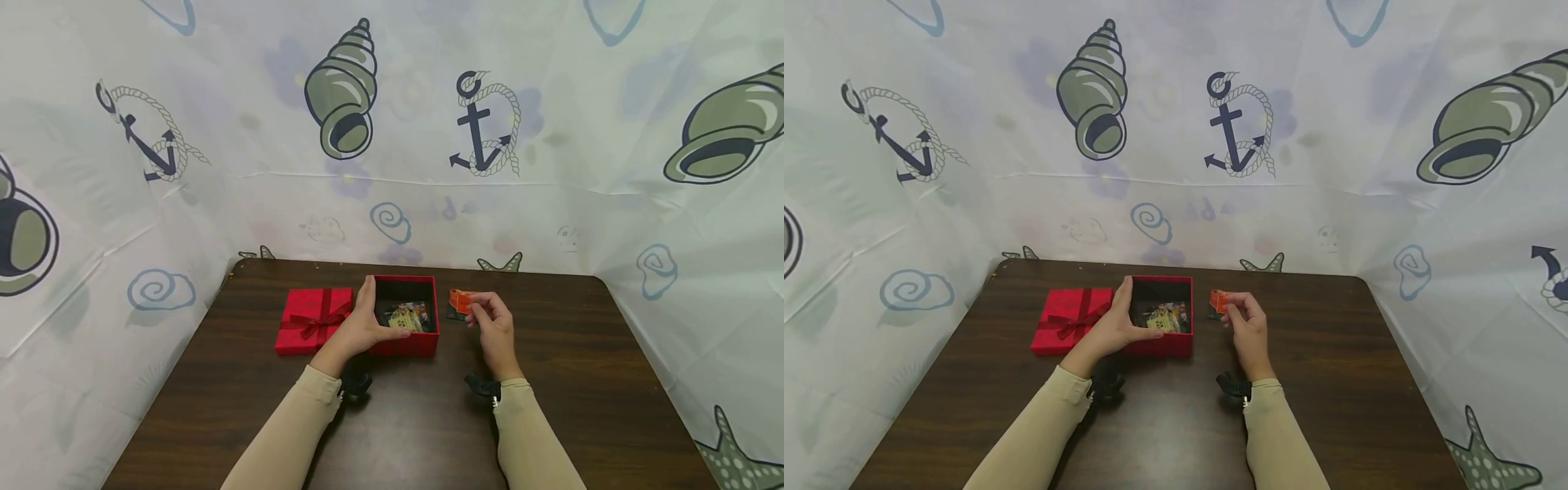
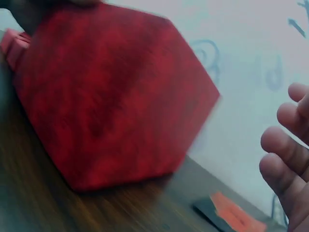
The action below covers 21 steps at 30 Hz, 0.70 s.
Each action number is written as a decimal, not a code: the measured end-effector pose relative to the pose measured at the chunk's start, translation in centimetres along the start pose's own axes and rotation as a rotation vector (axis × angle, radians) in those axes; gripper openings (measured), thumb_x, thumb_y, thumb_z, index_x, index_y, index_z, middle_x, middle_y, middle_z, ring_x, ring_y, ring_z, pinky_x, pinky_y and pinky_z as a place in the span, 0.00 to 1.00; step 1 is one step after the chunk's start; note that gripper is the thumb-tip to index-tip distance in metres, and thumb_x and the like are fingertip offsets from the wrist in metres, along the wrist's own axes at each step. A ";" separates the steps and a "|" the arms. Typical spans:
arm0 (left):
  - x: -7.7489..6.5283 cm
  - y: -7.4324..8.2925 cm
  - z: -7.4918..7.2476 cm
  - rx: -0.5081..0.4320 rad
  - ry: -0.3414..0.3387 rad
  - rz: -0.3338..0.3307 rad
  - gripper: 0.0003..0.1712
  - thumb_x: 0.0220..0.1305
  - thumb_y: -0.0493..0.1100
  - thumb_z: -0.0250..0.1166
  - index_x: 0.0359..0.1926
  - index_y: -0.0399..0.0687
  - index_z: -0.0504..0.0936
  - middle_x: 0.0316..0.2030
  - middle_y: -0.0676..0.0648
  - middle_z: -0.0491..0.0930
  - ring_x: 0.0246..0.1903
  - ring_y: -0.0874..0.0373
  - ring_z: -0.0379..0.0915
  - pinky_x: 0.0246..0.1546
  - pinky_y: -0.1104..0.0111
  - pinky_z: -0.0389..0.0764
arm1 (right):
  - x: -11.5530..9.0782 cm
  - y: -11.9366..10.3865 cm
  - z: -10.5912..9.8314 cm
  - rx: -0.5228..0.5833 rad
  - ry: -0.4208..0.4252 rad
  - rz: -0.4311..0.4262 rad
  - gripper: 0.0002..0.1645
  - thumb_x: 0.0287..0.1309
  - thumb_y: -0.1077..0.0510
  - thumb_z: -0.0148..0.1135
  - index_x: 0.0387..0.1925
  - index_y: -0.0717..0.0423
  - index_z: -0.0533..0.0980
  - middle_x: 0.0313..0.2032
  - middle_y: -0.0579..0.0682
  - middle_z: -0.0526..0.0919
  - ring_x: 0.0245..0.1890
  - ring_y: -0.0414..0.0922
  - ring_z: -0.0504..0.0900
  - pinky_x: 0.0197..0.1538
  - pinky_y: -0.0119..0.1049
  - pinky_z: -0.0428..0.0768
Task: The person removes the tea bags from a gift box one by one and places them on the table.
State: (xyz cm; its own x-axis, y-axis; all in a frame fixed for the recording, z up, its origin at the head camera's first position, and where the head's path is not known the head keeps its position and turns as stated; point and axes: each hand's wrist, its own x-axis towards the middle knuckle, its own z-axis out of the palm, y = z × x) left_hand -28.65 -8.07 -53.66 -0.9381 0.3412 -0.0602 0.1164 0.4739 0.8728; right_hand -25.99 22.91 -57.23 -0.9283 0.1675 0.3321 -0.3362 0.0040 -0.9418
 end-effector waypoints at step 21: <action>-0.1 0.2 0.0 0.003 0.008 0.000 0.88 0.49 0.68 0.85 0.89 0.56 0.27 0.90 0.51 0.25 0.89 0.43 0.29 0.81 0.36 0.61 | -0.9 -5.4 8.7 -0.267 -0.293 0.038 0.10 0.84 0.57 0.55 0.47 0.47 0.83 0.38 0.64 0.83 0.34 0.55 0.80 0.36 0.34 0.80</action>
State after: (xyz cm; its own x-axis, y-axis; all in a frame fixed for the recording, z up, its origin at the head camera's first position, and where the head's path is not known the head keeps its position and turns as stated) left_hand -28.55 -7.99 -53.50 -0.9407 0.3345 -0.0558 0.1178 0.4766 0.8712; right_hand -24.76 14.12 -51.99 -0.9584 -0.1160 0.2608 -0.2830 0.2654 -0.9217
